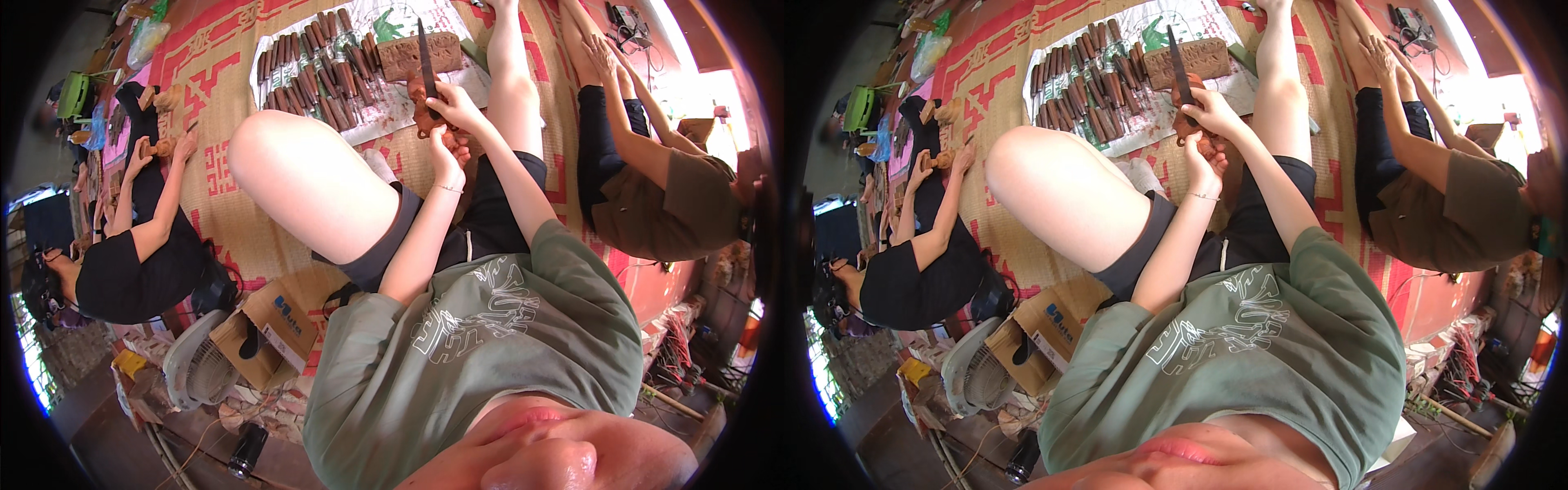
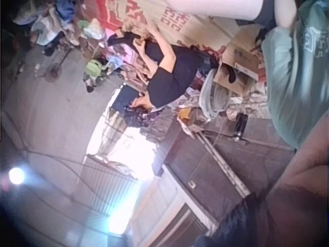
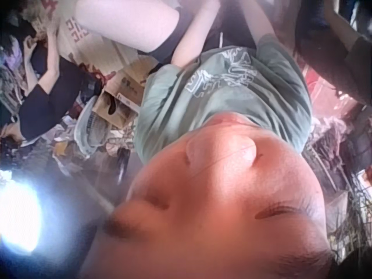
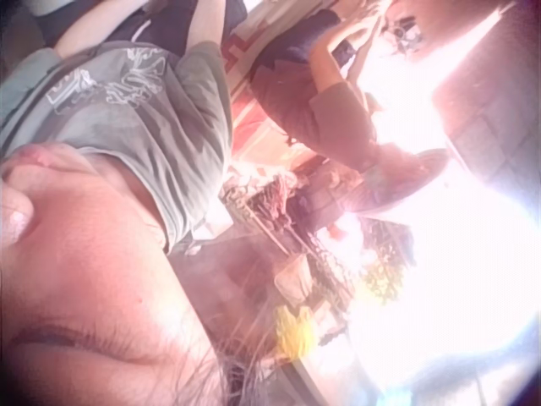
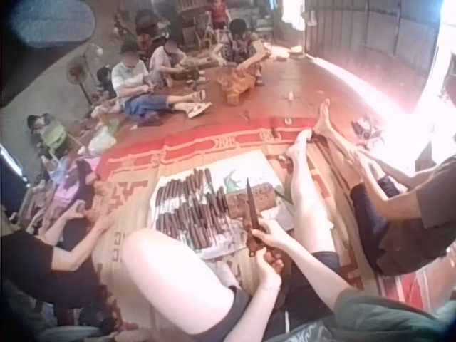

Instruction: The person sits on a mat and uses a knife to carve a small reddish-brown wooden object. They hold the object in their left hand and shape it with the knife in their right hand, occasionally rotating the piece to access different sides.

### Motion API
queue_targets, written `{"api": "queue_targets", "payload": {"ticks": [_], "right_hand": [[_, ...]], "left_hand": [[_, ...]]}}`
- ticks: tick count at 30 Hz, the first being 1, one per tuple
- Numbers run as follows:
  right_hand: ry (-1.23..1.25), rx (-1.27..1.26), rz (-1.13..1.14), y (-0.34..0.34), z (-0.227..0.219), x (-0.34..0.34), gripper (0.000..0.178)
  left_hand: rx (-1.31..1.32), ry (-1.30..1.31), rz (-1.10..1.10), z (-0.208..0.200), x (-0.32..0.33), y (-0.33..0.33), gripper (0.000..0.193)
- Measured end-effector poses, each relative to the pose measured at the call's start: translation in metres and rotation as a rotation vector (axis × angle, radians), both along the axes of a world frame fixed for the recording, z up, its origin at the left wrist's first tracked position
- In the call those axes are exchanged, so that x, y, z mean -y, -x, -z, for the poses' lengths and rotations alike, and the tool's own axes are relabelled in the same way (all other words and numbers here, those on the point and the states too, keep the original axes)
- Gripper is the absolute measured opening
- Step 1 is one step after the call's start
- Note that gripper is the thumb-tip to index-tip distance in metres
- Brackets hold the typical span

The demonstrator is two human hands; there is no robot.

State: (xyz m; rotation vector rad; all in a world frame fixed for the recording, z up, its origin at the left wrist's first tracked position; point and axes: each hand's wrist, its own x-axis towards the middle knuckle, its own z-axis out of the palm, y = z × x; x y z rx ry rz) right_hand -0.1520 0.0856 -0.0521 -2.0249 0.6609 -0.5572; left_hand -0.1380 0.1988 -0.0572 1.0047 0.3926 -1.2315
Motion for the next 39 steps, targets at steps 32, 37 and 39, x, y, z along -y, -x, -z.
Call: {"api": "queue_targets", "payload": {"ticks": [32,37,39], "right_hand": [[0.083,0.102,0.063,-0.01,0.002,0.003,0.016],[0.044,0.08,0.01,-0.007,-0.003,0.001,0.015],[0.057,0.086,0.035,-0.006,-0.004,-0.001,0.015]], "left_hand": [[-0.016,0.019,0.01,-0.002,0.002,-0.001,0.027],[-0.008,0.036,0.023,0.001,0.001,-0.003,0.028],[-0.004,0.015,0.026,0.003,0.001,-0.002,0.027]]}}
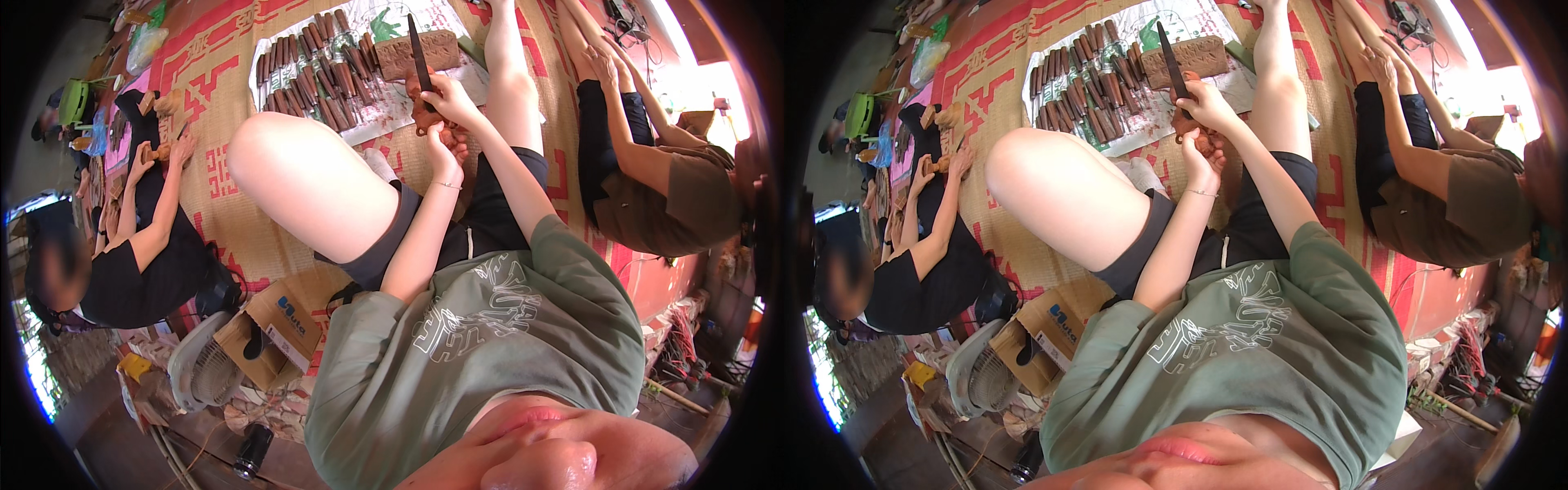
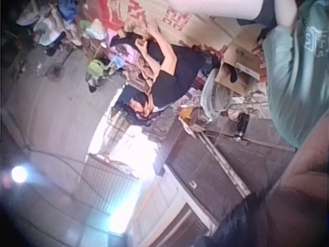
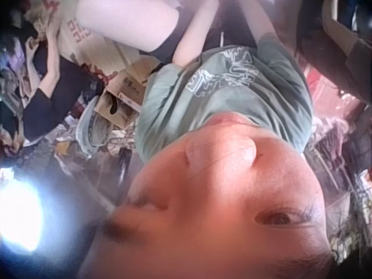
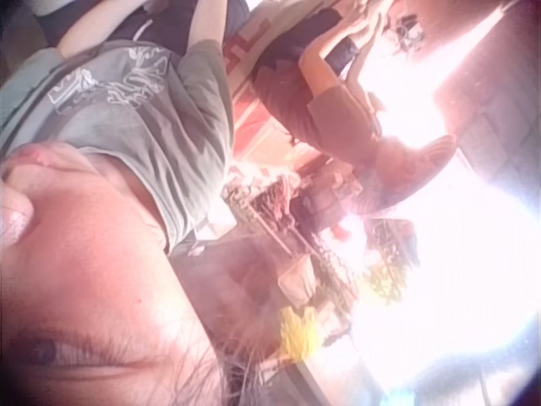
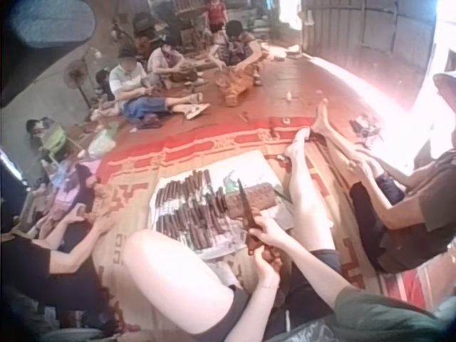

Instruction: The person sits on a mat and uses a knife to carve a small reddish-brown wooden object. They hold the object in their left hand and shape it with the knife in their right hand, occasionally rotating the piece to access different sides.

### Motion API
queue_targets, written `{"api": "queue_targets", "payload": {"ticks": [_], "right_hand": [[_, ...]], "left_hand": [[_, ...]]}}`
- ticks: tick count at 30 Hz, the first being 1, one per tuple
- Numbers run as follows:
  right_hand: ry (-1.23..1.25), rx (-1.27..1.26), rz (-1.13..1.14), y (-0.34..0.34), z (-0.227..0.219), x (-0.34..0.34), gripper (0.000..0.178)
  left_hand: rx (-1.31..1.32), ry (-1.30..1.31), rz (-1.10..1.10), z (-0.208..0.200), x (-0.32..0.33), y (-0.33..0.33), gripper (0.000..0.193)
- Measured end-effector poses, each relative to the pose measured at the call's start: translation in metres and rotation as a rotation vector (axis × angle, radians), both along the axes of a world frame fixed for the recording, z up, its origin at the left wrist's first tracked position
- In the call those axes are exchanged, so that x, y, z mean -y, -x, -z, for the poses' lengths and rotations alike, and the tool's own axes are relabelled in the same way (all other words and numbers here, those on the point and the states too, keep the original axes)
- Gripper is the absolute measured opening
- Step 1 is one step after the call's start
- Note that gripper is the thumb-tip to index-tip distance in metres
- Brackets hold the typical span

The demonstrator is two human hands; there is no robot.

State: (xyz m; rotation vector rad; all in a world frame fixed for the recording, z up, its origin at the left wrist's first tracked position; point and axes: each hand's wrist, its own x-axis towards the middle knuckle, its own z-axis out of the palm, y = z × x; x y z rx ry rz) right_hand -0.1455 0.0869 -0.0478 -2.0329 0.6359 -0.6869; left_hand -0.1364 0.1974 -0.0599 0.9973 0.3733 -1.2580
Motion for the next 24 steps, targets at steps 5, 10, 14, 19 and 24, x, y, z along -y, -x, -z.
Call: {"api": "queue_targets", "payload": {"ticks": [5,10,14,19,24], "right_hand": [[0.162,0.034,0.065,-0.004,0.01,0.002,0.017],[-0.036,-0.117,-0.014,0.0,0.007,0.006,0.017],[0.255,0.024,0.107,-0.003,0.017,0.001,0.017],[-0.081,-0.09,0.061,0.002,0.004,0.003,0.019],[0.046,0.003,0.023,0.005,0.013,0.01,0.018]], "left_hand": [[0.003,0.031,-0.001,-0.003,0.001,-0.002,0.028],[0.003,-0.018,-0.025,-0.011,0.0,-0.002,0.028],[0.009,0.033,-0.002,-0.007,0.001,-0.001,0.028],[0.0,-0.007,-0.04,-0.002,-0.002,-0.001,0.029],[-0.003,-0.029,-0.012,-0.006,0.001,0.0,0.029]]}}
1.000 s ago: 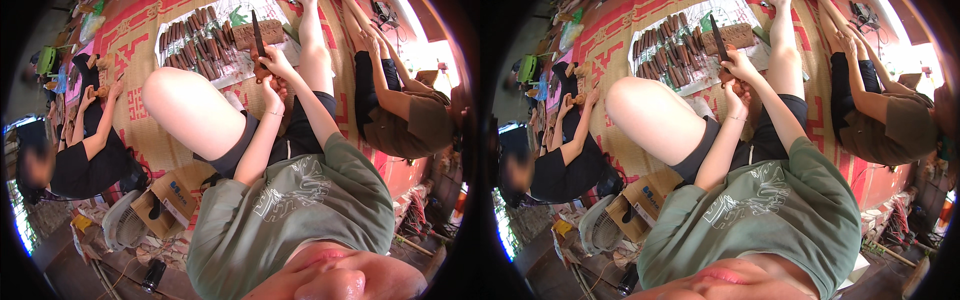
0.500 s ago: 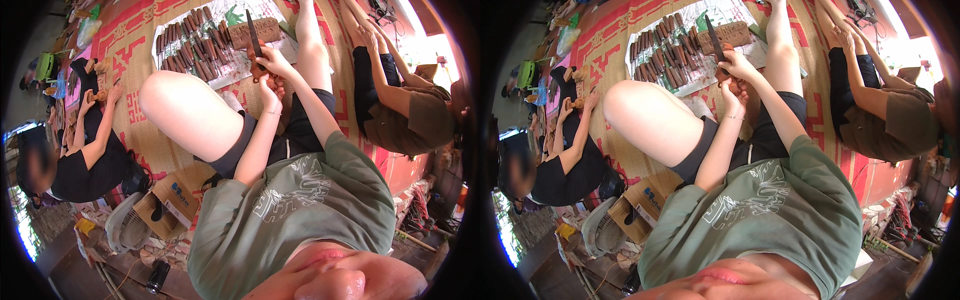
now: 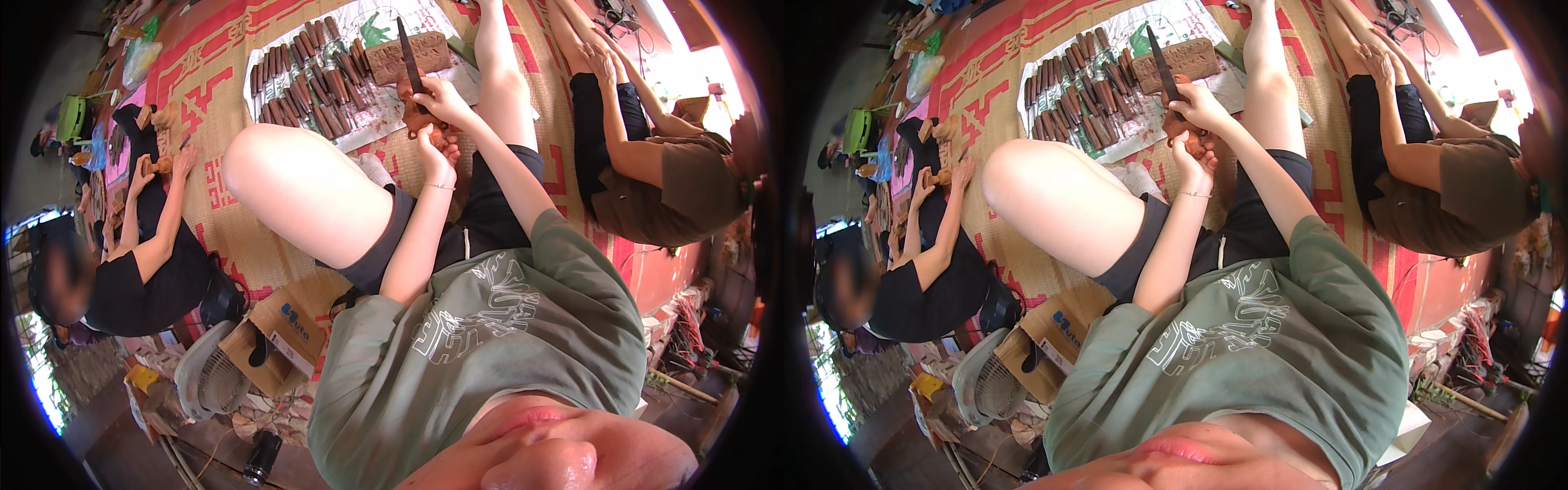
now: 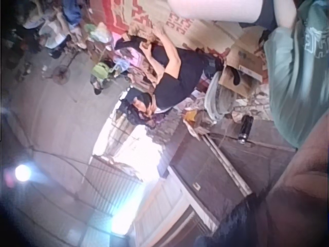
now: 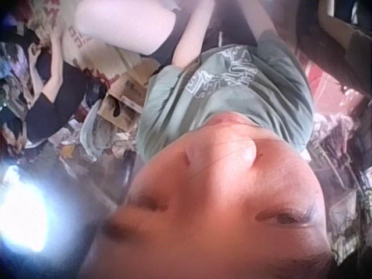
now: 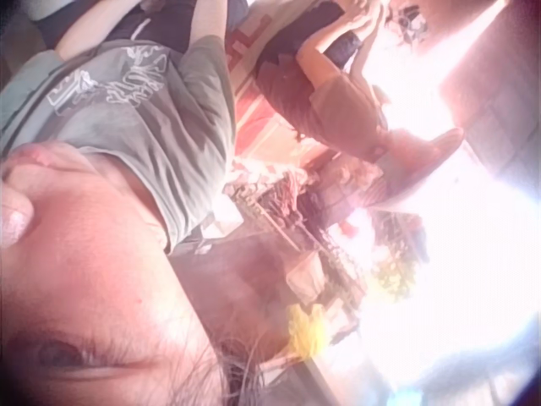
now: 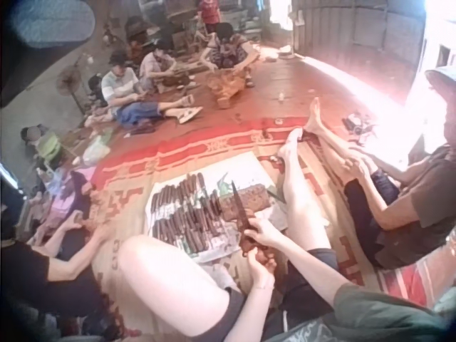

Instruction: The person sits on a mat and uses a knife to carve a small reddish-brown wooden object. They hold the object in their left hand and shape it with the knife in their right hand, occasionally rotating the piece to access different sides.

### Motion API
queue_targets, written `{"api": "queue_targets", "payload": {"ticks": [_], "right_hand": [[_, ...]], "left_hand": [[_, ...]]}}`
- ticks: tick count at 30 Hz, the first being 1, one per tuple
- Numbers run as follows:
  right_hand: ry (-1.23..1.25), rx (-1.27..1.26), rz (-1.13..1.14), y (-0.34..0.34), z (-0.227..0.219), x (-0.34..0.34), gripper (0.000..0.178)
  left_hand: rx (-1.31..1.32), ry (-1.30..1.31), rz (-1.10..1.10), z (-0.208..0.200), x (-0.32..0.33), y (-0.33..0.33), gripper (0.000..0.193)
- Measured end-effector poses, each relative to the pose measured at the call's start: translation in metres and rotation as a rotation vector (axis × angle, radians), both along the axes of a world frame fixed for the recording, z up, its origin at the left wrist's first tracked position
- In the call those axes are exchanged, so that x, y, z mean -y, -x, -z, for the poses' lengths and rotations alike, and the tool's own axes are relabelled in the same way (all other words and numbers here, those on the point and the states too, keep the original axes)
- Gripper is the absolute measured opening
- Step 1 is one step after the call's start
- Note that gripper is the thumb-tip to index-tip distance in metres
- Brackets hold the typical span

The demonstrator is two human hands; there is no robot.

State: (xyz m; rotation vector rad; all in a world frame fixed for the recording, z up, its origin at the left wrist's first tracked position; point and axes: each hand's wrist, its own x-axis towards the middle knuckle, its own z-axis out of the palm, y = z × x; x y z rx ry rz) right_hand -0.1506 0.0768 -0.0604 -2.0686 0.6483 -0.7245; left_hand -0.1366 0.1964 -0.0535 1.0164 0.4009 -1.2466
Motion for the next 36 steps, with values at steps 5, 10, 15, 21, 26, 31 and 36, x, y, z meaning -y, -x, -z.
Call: {"api": "queue_targets", "payload": {"ticks": [5,10,15,21,26,31,36], "right_hand": [[0.012,0.016,0.001,-0.006,-0.003,-0.007,0.017],[-0.198,-0.076,-0.073,0.0,-0.006,-0.001,0.015],[-0.016,0.048,-0.006,-0.002,-0.001,-0.003,0.019],[-0.211,0.001,-0.048,0.006,0.015,0.006,0.02],[-0.094,0.007,0.046,0.001,0.009,0.0,0.021],[-0.118,0.035,0.037,0.003,0.01,0.001,0.019],[-0.155,-0.032,-0.06,0.008,0.004,-0.003,0.022]], "left_hand": [[-0.007,0.044,-0.024,0.004,-0.002,-0.005,0.028],[-0.008,-0.002,-0.006,0.002,-0.002,-0.004,0.03],[-0.001,0.033,-0.004,0.002,-0.002,-0.005,0.03],[-0.035,0.013,0.006,0.004,-0.001,-0.003,0.03],[-0.035,0.022,-0.008,-0.001,-0.001,-0.004,0.03],[-0.042,0.014,-0.02,0.003,-0.001,-0.002,0.029],[-0.046,0.041,-0.007,0.001,-0.002,-0.003,0.028]]}}
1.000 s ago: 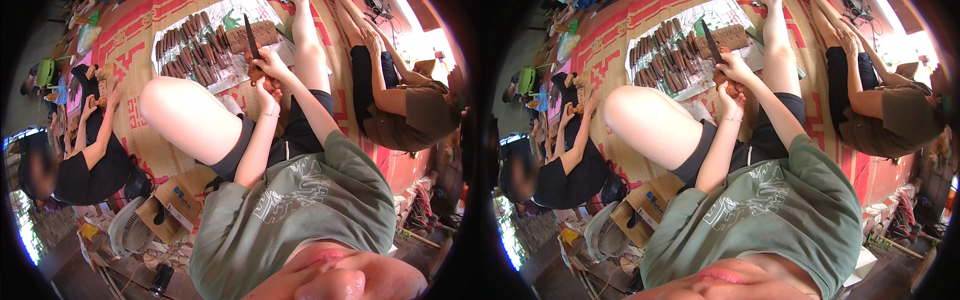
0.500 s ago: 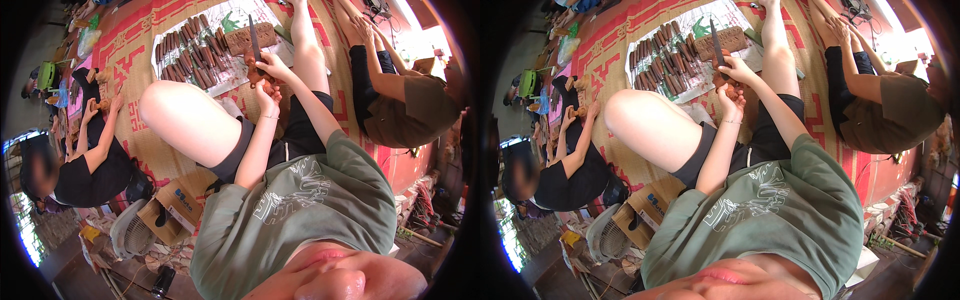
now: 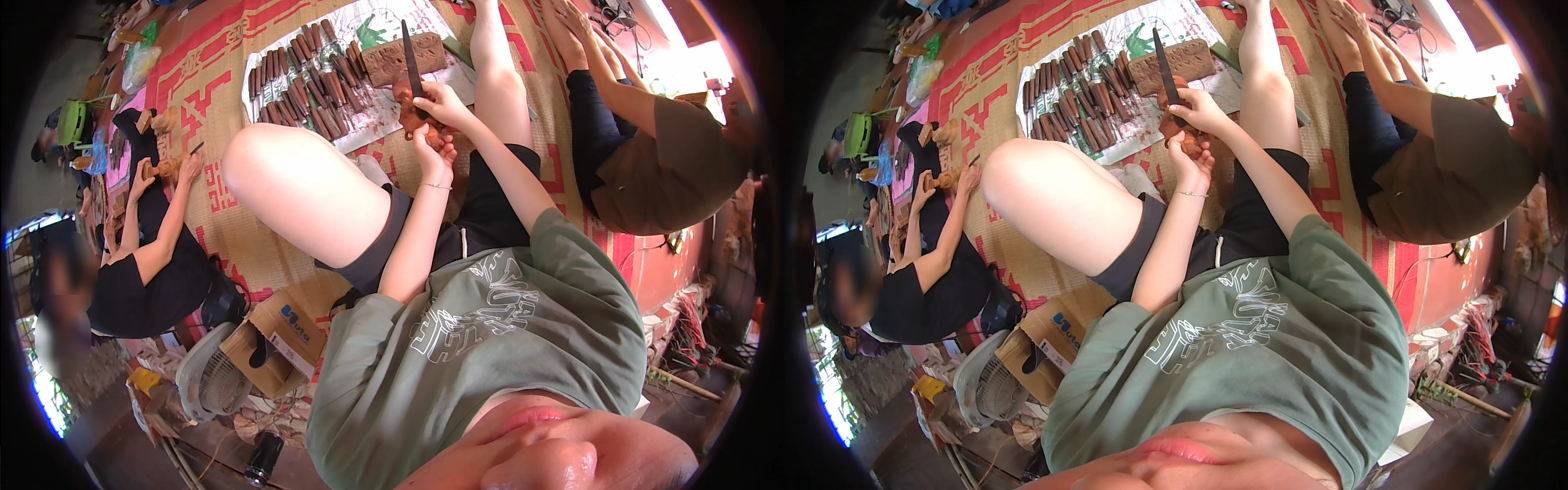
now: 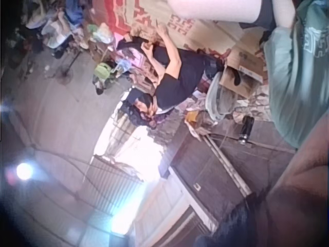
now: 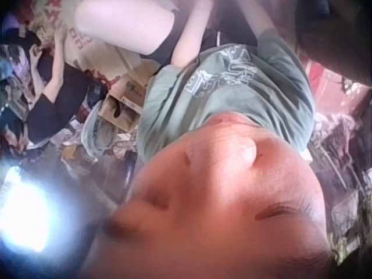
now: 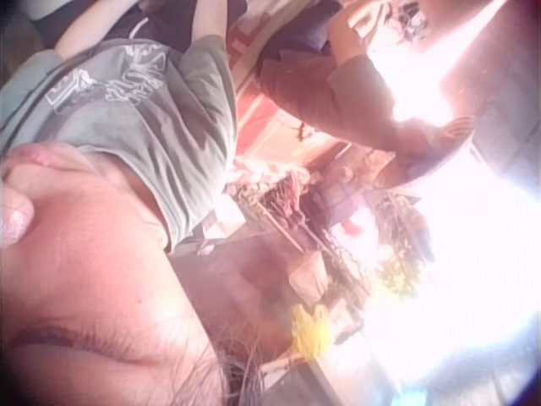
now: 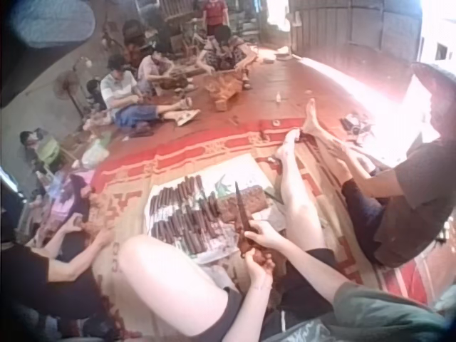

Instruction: The person sits on a mat and uses a knife to carve a small reddish-brown wooden object. They hold the object in their left hand and shape it with the knife in their right hand, occasionally rotating the piece to access different sides.

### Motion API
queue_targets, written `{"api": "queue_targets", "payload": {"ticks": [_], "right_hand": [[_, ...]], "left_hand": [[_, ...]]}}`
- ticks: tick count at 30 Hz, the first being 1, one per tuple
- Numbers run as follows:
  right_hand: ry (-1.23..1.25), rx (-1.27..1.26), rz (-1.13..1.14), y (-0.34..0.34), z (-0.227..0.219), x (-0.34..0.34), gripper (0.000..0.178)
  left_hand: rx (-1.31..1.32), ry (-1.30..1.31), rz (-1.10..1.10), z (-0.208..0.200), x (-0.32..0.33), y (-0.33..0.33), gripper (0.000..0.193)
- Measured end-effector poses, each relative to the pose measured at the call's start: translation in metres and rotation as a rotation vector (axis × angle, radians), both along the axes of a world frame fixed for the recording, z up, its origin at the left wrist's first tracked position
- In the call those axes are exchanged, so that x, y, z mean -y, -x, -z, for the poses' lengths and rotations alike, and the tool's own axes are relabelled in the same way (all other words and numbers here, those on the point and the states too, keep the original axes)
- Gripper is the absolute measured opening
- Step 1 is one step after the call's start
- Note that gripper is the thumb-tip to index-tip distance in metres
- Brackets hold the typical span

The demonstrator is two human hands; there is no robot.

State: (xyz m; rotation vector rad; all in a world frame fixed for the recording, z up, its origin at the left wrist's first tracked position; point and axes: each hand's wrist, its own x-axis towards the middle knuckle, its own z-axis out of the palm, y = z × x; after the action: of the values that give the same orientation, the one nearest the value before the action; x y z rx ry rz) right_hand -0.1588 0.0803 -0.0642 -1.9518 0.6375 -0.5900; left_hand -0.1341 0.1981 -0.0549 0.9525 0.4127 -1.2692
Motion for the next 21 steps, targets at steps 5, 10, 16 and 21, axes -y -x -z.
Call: {"api": "queue_targets", "payload": {"ticks": [5,10,16,21], "right_hand": [[-0.124,0.131,0.186,-0.003,0.006,-0.012,0.02],[-0.168,0.101,0.248,-0.006,0.002,-0.018,0.019],[-0.001,0.031,0.338,-0.01,0.014,0.004,0.029],[-0.042,-0.029,0.19,-0.003,0.0,0.001,0.027]], "left_hand": [[-0.001,0.036,-0.015,0.004,0.003,-0.003,0.029],[-0.001,0.062,-0.017,0.007,0.001,-0.005,0.029],[-0.016,0.0,0.001,0.003,-0.001,-0.002,0.03],[-0.005,-0.023,-0.023,0.004,-0.005,-0.003,0.032]]}}
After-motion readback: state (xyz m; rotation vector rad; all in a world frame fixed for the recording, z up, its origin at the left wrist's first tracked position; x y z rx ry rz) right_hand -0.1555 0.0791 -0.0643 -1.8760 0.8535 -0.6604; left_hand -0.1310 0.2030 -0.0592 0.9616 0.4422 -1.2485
